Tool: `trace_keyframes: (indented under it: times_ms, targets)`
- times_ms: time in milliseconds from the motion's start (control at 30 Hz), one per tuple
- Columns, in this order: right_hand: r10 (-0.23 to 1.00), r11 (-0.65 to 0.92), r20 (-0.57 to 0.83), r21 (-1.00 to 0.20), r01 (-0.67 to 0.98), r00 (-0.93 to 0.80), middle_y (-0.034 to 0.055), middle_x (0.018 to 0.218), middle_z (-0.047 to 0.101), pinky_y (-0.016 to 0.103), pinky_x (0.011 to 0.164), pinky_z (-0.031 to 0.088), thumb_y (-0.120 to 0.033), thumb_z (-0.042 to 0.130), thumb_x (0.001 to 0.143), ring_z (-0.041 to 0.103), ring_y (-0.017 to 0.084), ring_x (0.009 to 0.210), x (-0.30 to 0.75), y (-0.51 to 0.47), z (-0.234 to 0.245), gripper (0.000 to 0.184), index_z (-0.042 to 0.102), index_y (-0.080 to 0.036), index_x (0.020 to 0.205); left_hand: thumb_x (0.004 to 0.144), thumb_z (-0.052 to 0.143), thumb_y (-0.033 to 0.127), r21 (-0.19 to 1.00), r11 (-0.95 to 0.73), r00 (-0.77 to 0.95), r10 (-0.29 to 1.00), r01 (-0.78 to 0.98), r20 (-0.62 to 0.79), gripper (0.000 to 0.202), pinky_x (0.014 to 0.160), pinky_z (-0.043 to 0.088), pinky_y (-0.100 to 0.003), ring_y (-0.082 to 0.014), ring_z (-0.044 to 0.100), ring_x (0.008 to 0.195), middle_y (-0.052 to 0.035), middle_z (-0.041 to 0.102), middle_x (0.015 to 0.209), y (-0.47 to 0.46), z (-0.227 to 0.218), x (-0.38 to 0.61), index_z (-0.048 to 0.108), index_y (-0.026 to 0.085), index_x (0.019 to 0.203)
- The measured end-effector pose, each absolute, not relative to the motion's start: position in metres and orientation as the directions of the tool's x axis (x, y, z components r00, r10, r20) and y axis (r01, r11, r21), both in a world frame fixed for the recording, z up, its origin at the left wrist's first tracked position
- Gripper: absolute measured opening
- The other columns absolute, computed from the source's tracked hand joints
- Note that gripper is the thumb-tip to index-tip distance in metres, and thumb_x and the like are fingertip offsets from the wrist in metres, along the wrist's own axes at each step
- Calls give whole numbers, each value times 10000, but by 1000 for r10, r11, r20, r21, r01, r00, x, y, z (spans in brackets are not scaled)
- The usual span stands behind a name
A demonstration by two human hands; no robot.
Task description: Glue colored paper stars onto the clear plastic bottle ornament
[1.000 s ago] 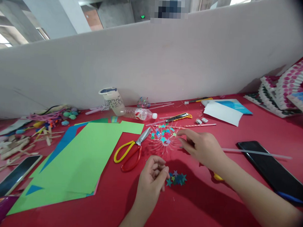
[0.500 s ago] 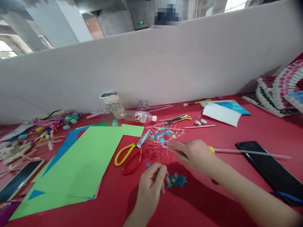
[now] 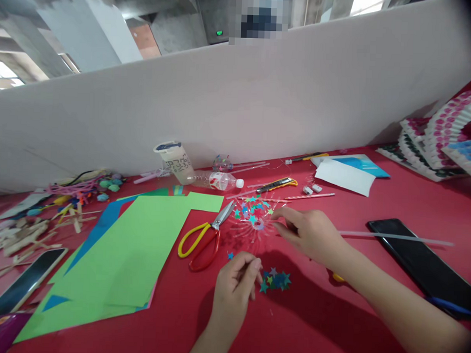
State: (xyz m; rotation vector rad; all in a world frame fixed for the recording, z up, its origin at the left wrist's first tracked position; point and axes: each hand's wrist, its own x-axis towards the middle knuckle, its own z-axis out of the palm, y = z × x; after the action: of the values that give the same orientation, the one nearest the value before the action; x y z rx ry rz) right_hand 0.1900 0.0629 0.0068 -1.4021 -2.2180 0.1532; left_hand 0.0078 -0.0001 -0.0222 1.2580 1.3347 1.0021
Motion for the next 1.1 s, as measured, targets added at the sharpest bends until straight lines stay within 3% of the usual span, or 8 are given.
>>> trace_keyframes:
  times_ms: [67, 167, 333, 500, 667, 767, 933, 1100]
  targets:
    - [863, 479, 358, -353, 804, -357, -8, 610, 646, 225, 512, 281, -273, 464, 873, 514, 115, 482, 187, 62, 6, 190, 628, -198, 931, 852, 484, 398, 976, 80, 14, 996, 204, -84, 313, 397, 297, -183, -60, 396, 389, 30, 521, 538, 0, -22, 7, 548, 173, 643]
    - [857, 486, 366, -342, 804, -362, 8, 687, 661, 230, 523, 279, -243, 465, 862, 520, 114, 519, 186, 61, 6, 161, 619, -195, 858, 831, 521, 408, 972, 26, -101, 995, 234, -2, 264, 422, 331, -192, -78, 420, 425, 26, 534, 571, 2, -19, 1, 580, 184, 704]
    - [920, 354, 292, -325, 877, -263, 17, 595, 622, 246, 498, 240, -283, 446, 863, 524, 140, 518, 194, 64, 11, 232, 584, -194, 700, 827, 542, 395, 957, -26, -225, 970, 290, 94, 229, 514, 384, -203, -107, 450, 530, 30, 498, 609, 12, -14, -15, 566, 196, 717]
    - [948, 297, 220, -342, 892, -231, 21, 683, 651, 243, 501, 255, -191, 446, 827, 557, 154, 563, 208, 71, 12, 149, 592, -208, 852, 817, 572, 342, 930, -113, -211, 958, 350, 196, 134, 757, 449, -266, -177, 545, 864, -32, 548, 914, 19, -18, -16, 603, 214, 837]
    - [951, 309, 102, -383, 870, -292, 14, 697, 661, 228, 496, 280, -176, 506, 772, 582, 154, 580, 215, 75, 6, 178, 584, -211, 927, 804, 587, 338, 947, -66, -229, 963, 313, 142, 169, 848, 469, -334, -216, 500, 1070, -68, 428, 1211, 21, -25, -11, 591, 227, 931]
    - [929, 357, 63, -409, 840, -364, 5, 705, 677, 227, 503, 295, -179, 515, 778, 605, 157, 606, 213, 74, 3, 211, 588, -229, 970, 799, 588, 341, 960, -93, -202, 968, 264, 149, 200, 881, 474, -357, -215, 511, 1084, -67, 409, 1254, 21, -31, -10, 572, 234, 968]
    - [905, 391, 27, -442, 807, -424, 12, 726, 678, 225, 522, 314, -151, 497, 779, 608, 153, 628, 206, 69, 4, 158, 596, -220, 881, 819, 561, 336, 976, -79, -120, 987, 203, 105, 315, 944, 462, -372, -213, 523, 1126, -65, 290, 1416, 19, -41, -10, 528, 261, 1123]
    - [868, 419, -42, -471, 776, -494, 16, 773, 674, 231, 548, 317, -168, 488, 787, 607, 161, 680, 202, 62, 12, 114, 579, -216, 835, 834, 555, 315, 977, -92, -42, 994, 190, 102, 409, 982, 439, -378, -243, 407, 1269, -42, 268, 1460, 20, -47, -14, 470, 321, 1234]
